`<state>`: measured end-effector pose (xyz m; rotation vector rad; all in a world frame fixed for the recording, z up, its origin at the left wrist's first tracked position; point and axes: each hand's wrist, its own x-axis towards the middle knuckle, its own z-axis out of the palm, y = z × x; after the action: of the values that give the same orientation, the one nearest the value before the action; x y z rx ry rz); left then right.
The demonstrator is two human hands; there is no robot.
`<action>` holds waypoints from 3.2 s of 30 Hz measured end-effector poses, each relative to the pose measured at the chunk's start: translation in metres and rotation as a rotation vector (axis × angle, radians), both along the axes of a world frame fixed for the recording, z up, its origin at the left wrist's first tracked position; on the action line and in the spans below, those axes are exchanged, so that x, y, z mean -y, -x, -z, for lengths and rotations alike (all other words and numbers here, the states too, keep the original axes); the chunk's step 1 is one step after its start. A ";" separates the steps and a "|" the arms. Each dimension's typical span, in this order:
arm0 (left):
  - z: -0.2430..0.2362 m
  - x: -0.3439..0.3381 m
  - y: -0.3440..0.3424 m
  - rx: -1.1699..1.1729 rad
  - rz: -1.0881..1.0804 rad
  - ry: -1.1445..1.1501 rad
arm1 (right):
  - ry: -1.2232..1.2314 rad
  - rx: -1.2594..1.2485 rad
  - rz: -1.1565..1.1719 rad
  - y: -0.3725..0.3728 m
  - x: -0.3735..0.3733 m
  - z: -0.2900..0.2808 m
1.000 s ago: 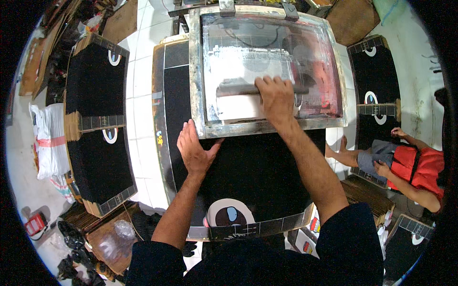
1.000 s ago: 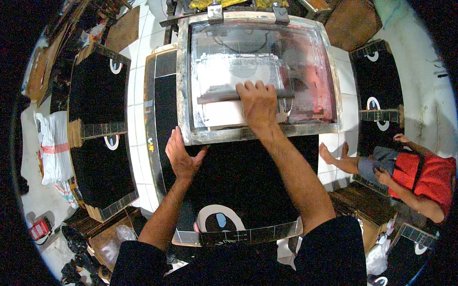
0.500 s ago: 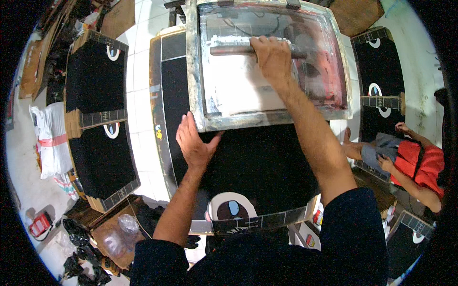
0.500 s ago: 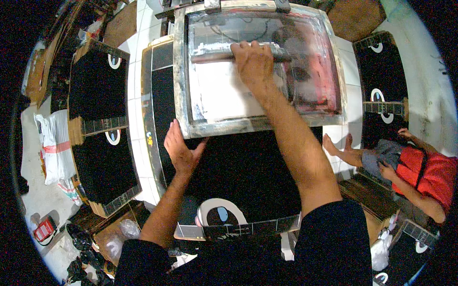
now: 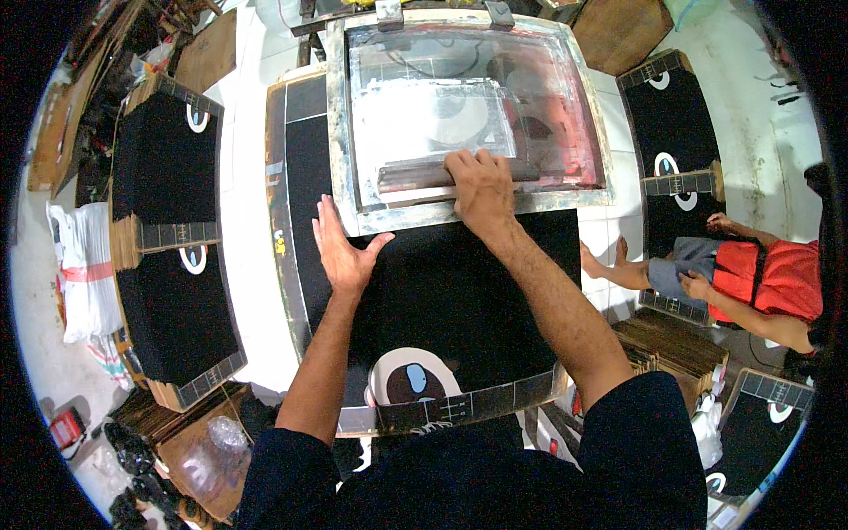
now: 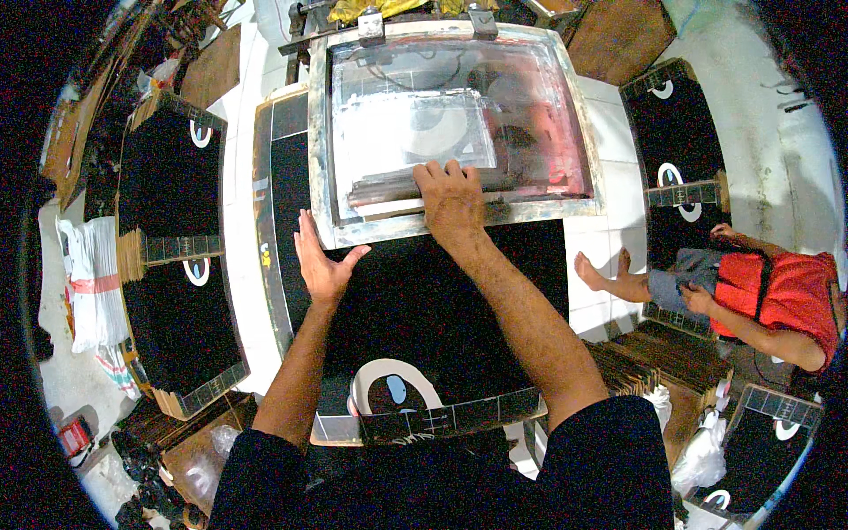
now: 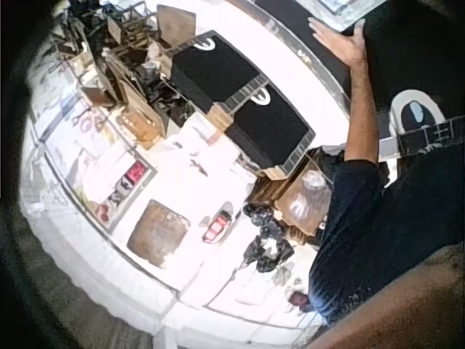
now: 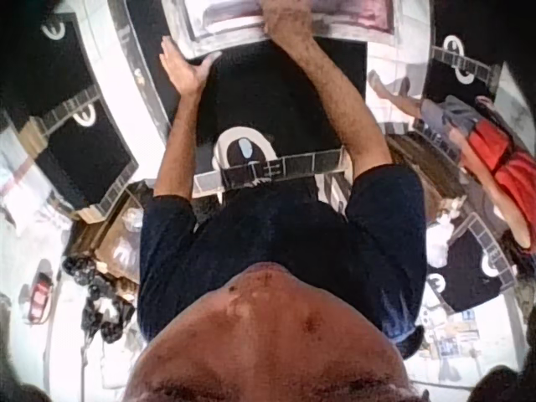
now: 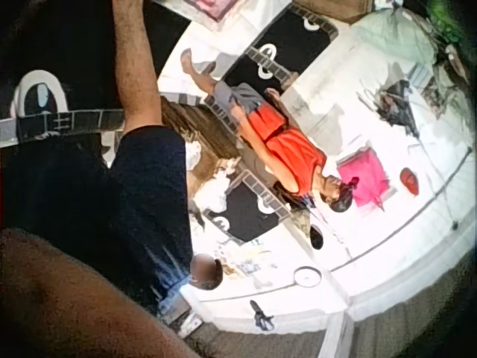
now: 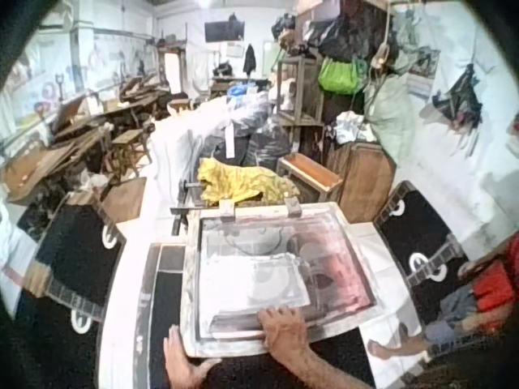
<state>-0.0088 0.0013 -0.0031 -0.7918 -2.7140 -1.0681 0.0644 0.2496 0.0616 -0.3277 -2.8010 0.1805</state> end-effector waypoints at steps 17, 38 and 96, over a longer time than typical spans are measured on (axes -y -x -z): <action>0.021 -0.002 -0.005 -0.073 0.060 -0.391 | 0.012 -0.009 0.010 0.020 -0.019 -0.019; 0.018 -0.004 -0.005 -0.097 0.058 -0.332 | 0.056 0.255 -0.092 0.151 -0.116 -0.019; 0.185 0.444 -0.260 0.433 -0.542 0.165 | -0.007 -0.318 0.128 0.148 -0.085 -0.367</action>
<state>0.2516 -0.4424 -0.1878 0.2055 -3.1089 -0.9741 -0.0840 0.3348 0.4289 -0.4337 -2.4578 0.1757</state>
